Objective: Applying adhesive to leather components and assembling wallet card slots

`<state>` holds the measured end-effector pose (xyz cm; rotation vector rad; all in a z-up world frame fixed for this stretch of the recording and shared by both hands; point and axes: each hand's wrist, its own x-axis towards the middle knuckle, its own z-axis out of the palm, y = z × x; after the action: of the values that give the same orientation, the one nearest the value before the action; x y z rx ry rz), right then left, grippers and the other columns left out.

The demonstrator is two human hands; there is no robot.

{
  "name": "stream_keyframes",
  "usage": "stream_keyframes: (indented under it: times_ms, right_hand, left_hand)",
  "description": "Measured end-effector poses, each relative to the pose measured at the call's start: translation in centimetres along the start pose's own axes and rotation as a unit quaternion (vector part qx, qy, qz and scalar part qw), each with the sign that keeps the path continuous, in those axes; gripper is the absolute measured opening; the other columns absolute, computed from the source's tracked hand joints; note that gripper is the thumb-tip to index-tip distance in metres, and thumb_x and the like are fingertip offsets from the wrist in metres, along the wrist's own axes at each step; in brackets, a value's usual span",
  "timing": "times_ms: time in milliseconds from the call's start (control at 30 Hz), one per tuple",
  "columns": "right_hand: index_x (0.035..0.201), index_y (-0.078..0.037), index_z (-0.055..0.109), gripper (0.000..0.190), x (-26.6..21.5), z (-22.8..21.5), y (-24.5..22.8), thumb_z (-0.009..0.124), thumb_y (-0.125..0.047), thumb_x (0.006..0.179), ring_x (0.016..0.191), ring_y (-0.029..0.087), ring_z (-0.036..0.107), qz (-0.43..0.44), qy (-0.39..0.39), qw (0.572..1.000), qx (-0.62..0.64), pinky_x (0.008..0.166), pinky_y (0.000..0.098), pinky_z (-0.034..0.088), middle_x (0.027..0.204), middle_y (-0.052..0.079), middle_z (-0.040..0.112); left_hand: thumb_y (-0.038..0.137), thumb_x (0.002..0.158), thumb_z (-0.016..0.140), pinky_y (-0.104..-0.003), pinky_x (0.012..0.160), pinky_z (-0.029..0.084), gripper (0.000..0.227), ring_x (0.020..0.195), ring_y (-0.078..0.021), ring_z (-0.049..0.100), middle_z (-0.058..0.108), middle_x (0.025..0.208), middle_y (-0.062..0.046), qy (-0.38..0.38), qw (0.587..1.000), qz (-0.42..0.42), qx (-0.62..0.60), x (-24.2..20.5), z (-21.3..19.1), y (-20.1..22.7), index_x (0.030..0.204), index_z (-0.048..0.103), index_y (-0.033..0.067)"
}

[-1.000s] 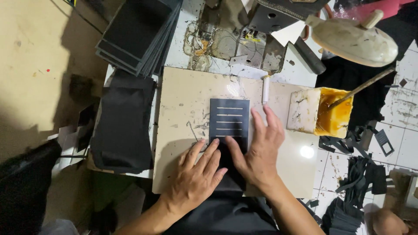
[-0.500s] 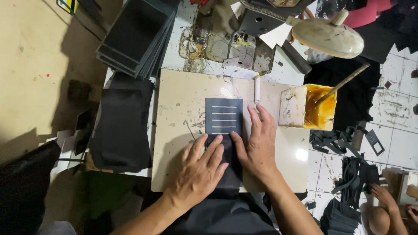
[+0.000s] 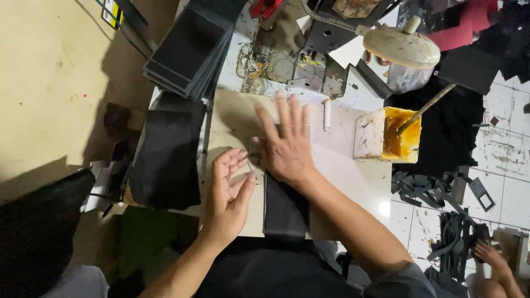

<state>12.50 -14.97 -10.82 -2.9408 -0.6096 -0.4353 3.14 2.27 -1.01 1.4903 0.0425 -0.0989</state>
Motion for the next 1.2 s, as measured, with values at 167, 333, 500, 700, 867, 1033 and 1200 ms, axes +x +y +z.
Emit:
stream_keyframes:
  times_ms: [167,333,500,700,867,1033,1200]
  right_hand:
    - [0.159,-0.017,0.038,0.062,2.6,-5.2,-0.2,0.038,-0.051,0.107,0.156,0.047,-0.003,0.063,-0.029,0.972,0.225,0.124,0.0632,-0.001,0.17,0.023,0.009]
    - [0.158,-0.014,0.034,0.073,2.0,-4.8,2.2,0.016,-0.064,0.108,0.157,0.046,-0.008,0.11,0.07,0.852,0.507,0.126,0.0606,-0.002,0.17,0.022,0.009]
    - [0.159,-0.011,0.03,0.072,1.1,-6.9,3.5,0.025,-0.062,0.108,0.159,0.031,0.013,0.137,0.15,0.56,0.803,0.13,0.0491,0.009,0.169,0.015,0.021]
    - [0.152,-0.003,0.027,0.069,-2.6,-13.4,3.7,0.06,-0.026,0.096,0.152,0.029,0.035,0.113,0.178,0.639,0.74,0.123,0.0397,0.038,0.16,0.019,0.035]
    - [0.155,-0.003,0.027,0.083,-4.0,-14.3,3.2,0.075,-0.008,0.088,0.152,0.036,0.03,0.116,0.101,0.813,0.562,0.123,0.051,0.032,0.16,0.02,0.034]
    - [0.157,-0.006,0.03,0.107,-4.7,-13.0,3.2,0.093,-0.025,0.072,0.148,0.042,0.034,0.126,-0.02,0.904,0.407,0.122,0.0536,0.032,0.161,0.024,0.029]
    - [0.161,-0.006,0.023,0.121,-4.1,-11.0,3.1,0.09,-0.049,0.07,0.157,0.048,-0.004,0.015,-0.144,0.958,0.249,0.123,0.062,0.016,0.17,0.027,0.001]
  left_hand:
    - [0.008,0.1,0.057,-0.07,0.104,0.042,0.063,0.137,-0.0619,0.035,0.03,0.148,-0.042,-0.033,0.999,-0.016,-0.015,1.2,1.5,-0.9,0.152,0.023,-0.0034]
    - [0.005,0.094,0.069,-0.044,0.082,0.062,0.068,0.103,-0.0383,0.07,0.051,0.131,-0.03,-0.002,0.999,0.027,0.026,3.6,2.6,-4.1,0.15,0.032,-0.0009]
    - [0.005,0.087,0.074,-0.033,0.055,0.061,0.037,0.071,-0.0254,0.076,0.076,0.088,-0.017,-0.031,0.987,0.006,0.156,5.0,3.2,-2.3,0.124,0.068,0.0056]
    - [0.006,0.09,0.068,-0.05,0.082,0.061,0.033,0.099,-0.0449,0.073,0.076,0.1,-0.026,-0.304,0.906,0.049,0.291,7.0,1.9,7.1,0.123,0.072,0.0071]
    - [0.013,0.097,0.057,-0.042,0.095,0.054,0.033,0.113,-0.0331,0.065,0.067,0.114,-0.014,-0.264,0.849,0.177,0.423,7.8,2.8,-0.1,0.13,0.065,0.0106]
    - [0.003,0.099,0.056,-0.045,0.088,0.053,0.022,0.105,-0.0338,0.062,0.062,0.099,-0.014,-0.173,0.785,0.4,0.441,-0.7,1.7,-0.9,0.118,0.068,0.0]
    - [0.018,0.088,0.075,-0.051,0.104,0.041,0.033,0.121,-0.0364,0.057,0.066,0.127,-0.022,-0.162,0.782,0.345,0.492,-4.2,2.2,-0.9,0.111,0.062,-0.002]
